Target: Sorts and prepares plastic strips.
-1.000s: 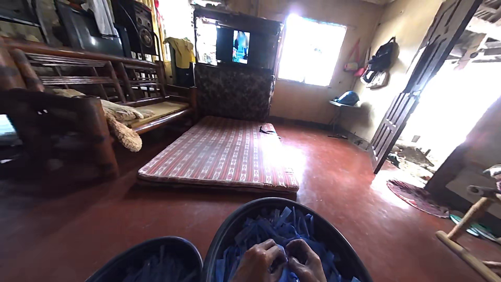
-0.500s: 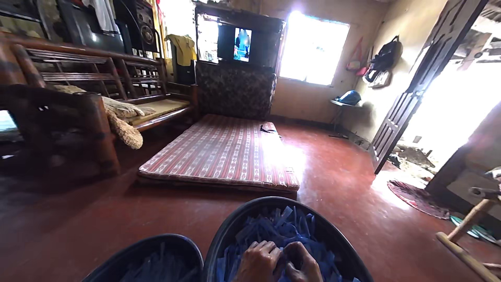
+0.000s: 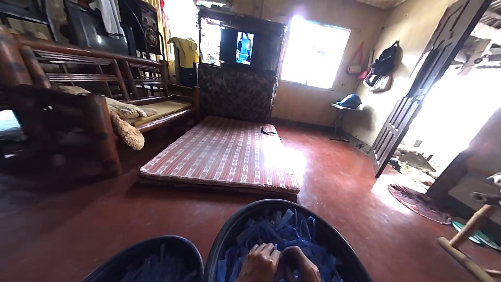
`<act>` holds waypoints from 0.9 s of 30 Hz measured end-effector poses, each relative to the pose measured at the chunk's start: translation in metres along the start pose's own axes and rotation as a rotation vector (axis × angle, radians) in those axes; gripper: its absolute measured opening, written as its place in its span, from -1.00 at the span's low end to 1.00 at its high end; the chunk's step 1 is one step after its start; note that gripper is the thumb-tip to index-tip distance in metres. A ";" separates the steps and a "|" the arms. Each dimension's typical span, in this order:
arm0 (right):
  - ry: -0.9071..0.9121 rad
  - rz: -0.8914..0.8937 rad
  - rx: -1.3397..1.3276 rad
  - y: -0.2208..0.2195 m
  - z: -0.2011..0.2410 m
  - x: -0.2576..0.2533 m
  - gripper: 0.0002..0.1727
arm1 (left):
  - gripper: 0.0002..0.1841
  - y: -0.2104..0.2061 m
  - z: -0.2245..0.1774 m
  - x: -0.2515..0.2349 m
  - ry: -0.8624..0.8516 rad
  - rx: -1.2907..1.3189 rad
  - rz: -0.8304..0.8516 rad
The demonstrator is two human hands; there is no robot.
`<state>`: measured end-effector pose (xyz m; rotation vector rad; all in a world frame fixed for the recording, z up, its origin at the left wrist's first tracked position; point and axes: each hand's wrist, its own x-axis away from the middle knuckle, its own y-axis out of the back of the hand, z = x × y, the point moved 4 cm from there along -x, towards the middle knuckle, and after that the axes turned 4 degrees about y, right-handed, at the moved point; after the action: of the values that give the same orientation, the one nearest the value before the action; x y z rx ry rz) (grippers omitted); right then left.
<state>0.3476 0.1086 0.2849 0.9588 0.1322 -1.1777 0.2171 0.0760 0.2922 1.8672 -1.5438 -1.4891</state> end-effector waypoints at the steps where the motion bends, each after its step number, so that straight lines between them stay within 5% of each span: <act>1: -0.011 0.005 -0.005 0.000 0.000 0.000 -0.73 | -0.84 0.000 -0.001 0.000 -0.011 -0.005 -0.007; 6: -0.217 0.009 -0.261 0.002 -0.013 -0.003 -0.74 | -0.88 0.001 -0.004 0.000 -0.103 -0.010 -0.110; 11: -0.615 -0.083 -0.689 0.000 -0.032 -0.002 -0.76 | -0.87 -0.004 -0.006 0.000 -0.121 0.044 -0.080; 17: -0.523 0.000 -0.422 -0.003 -0.028 -0.002 -0.67 | -0.76 -0.007 0.000 0.001 -0.032 0.019 0.108; 27: -0.531 -0.013 -0.522 -0.003 -0.031 -0.002 -0.69 | -0.89 -0.009 -0.001 0.000 -0.156 -0.192 -0.129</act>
<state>0.3562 0.1315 0.2656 0.1747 0.0156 -1.2864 0.2232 0.0790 0.2862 1.8062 -1.3107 -1.8091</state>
